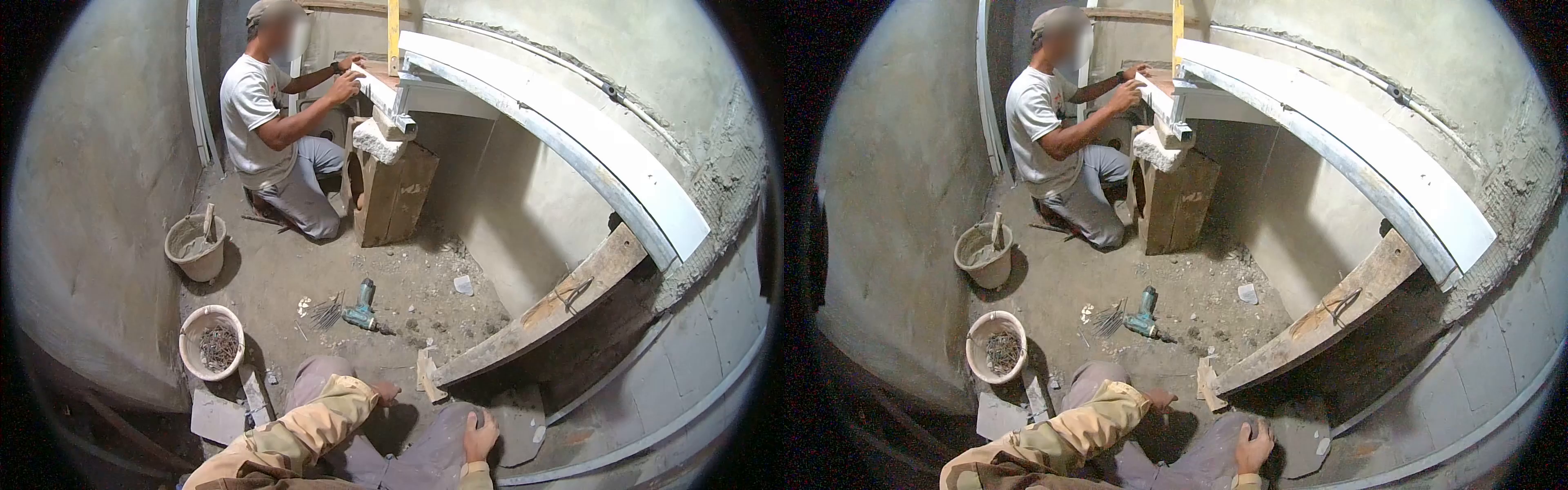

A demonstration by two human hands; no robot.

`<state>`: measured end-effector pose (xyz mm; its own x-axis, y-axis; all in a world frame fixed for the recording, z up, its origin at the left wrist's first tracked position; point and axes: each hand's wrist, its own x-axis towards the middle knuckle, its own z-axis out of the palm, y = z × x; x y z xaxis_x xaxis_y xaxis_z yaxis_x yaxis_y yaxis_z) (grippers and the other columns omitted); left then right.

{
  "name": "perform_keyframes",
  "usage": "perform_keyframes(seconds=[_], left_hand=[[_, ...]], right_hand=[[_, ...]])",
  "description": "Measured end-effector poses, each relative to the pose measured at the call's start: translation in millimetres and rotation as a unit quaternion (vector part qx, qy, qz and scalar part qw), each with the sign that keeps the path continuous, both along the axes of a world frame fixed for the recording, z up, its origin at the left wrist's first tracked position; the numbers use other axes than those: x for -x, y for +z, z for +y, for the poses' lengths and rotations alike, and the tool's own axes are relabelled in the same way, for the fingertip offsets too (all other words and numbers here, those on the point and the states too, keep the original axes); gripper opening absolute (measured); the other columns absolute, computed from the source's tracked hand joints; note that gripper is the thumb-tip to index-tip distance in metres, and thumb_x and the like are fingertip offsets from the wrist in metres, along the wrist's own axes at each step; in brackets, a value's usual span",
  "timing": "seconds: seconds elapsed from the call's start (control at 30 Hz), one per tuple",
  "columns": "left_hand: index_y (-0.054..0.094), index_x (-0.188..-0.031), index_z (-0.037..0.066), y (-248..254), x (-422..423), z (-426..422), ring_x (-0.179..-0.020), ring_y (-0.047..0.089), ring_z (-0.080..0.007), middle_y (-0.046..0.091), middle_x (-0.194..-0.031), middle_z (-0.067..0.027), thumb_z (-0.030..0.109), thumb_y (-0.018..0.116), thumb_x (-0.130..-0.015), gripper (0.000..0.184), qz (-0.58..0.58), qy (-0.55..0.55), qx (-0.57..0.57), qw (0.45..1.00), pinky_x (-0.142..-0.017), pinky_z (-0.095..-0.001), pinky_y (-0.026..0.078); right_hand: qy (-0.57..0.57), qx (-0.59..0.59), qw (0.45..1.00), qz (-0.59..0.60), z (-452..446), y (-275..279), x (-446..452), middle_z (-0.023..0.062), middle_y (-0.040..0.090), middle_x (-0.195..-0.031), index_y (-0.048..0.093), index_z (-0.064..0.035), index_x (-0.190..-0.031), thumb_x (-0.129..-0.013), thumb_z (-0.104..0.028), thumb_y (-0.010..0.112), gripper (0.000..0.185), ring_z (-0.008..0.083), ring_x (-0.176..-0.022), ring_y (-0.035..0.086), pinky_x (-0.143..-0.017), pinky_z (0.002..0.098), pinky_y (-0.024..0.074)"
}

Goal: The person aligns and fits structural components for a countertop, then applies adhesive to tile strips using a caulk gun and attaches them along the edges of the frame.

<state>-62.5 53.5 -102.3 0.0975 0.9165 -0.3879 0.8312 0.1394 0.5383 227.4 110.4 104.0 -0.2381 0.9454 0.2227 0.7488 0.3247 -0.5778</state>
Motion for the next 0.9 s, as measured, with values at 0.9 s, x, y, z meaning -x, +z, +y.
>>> perform_keyframes(seconds=[0.9], left_hand=[[0.062,-0.120,0.002,20.6,-1.0,-4.0,-0.108,0.064,-0.0433,0.068,-0.110,-0.0242,0.036,0.068,-0.088,0.047,0.006,-0.004,0.007,1.000,-0.090,-0.0531,0.052]], right_hand=[[0.009,-0.035,0.999,-0.016,2.0,-2.3,1.1,0.0302,0.066,-0.109,0.069,0.0051,-0.115,-0.084,-0.028,0.069,0.046,0.0471,-0.103,0.061,-0.094,0.0507,0.0475]])
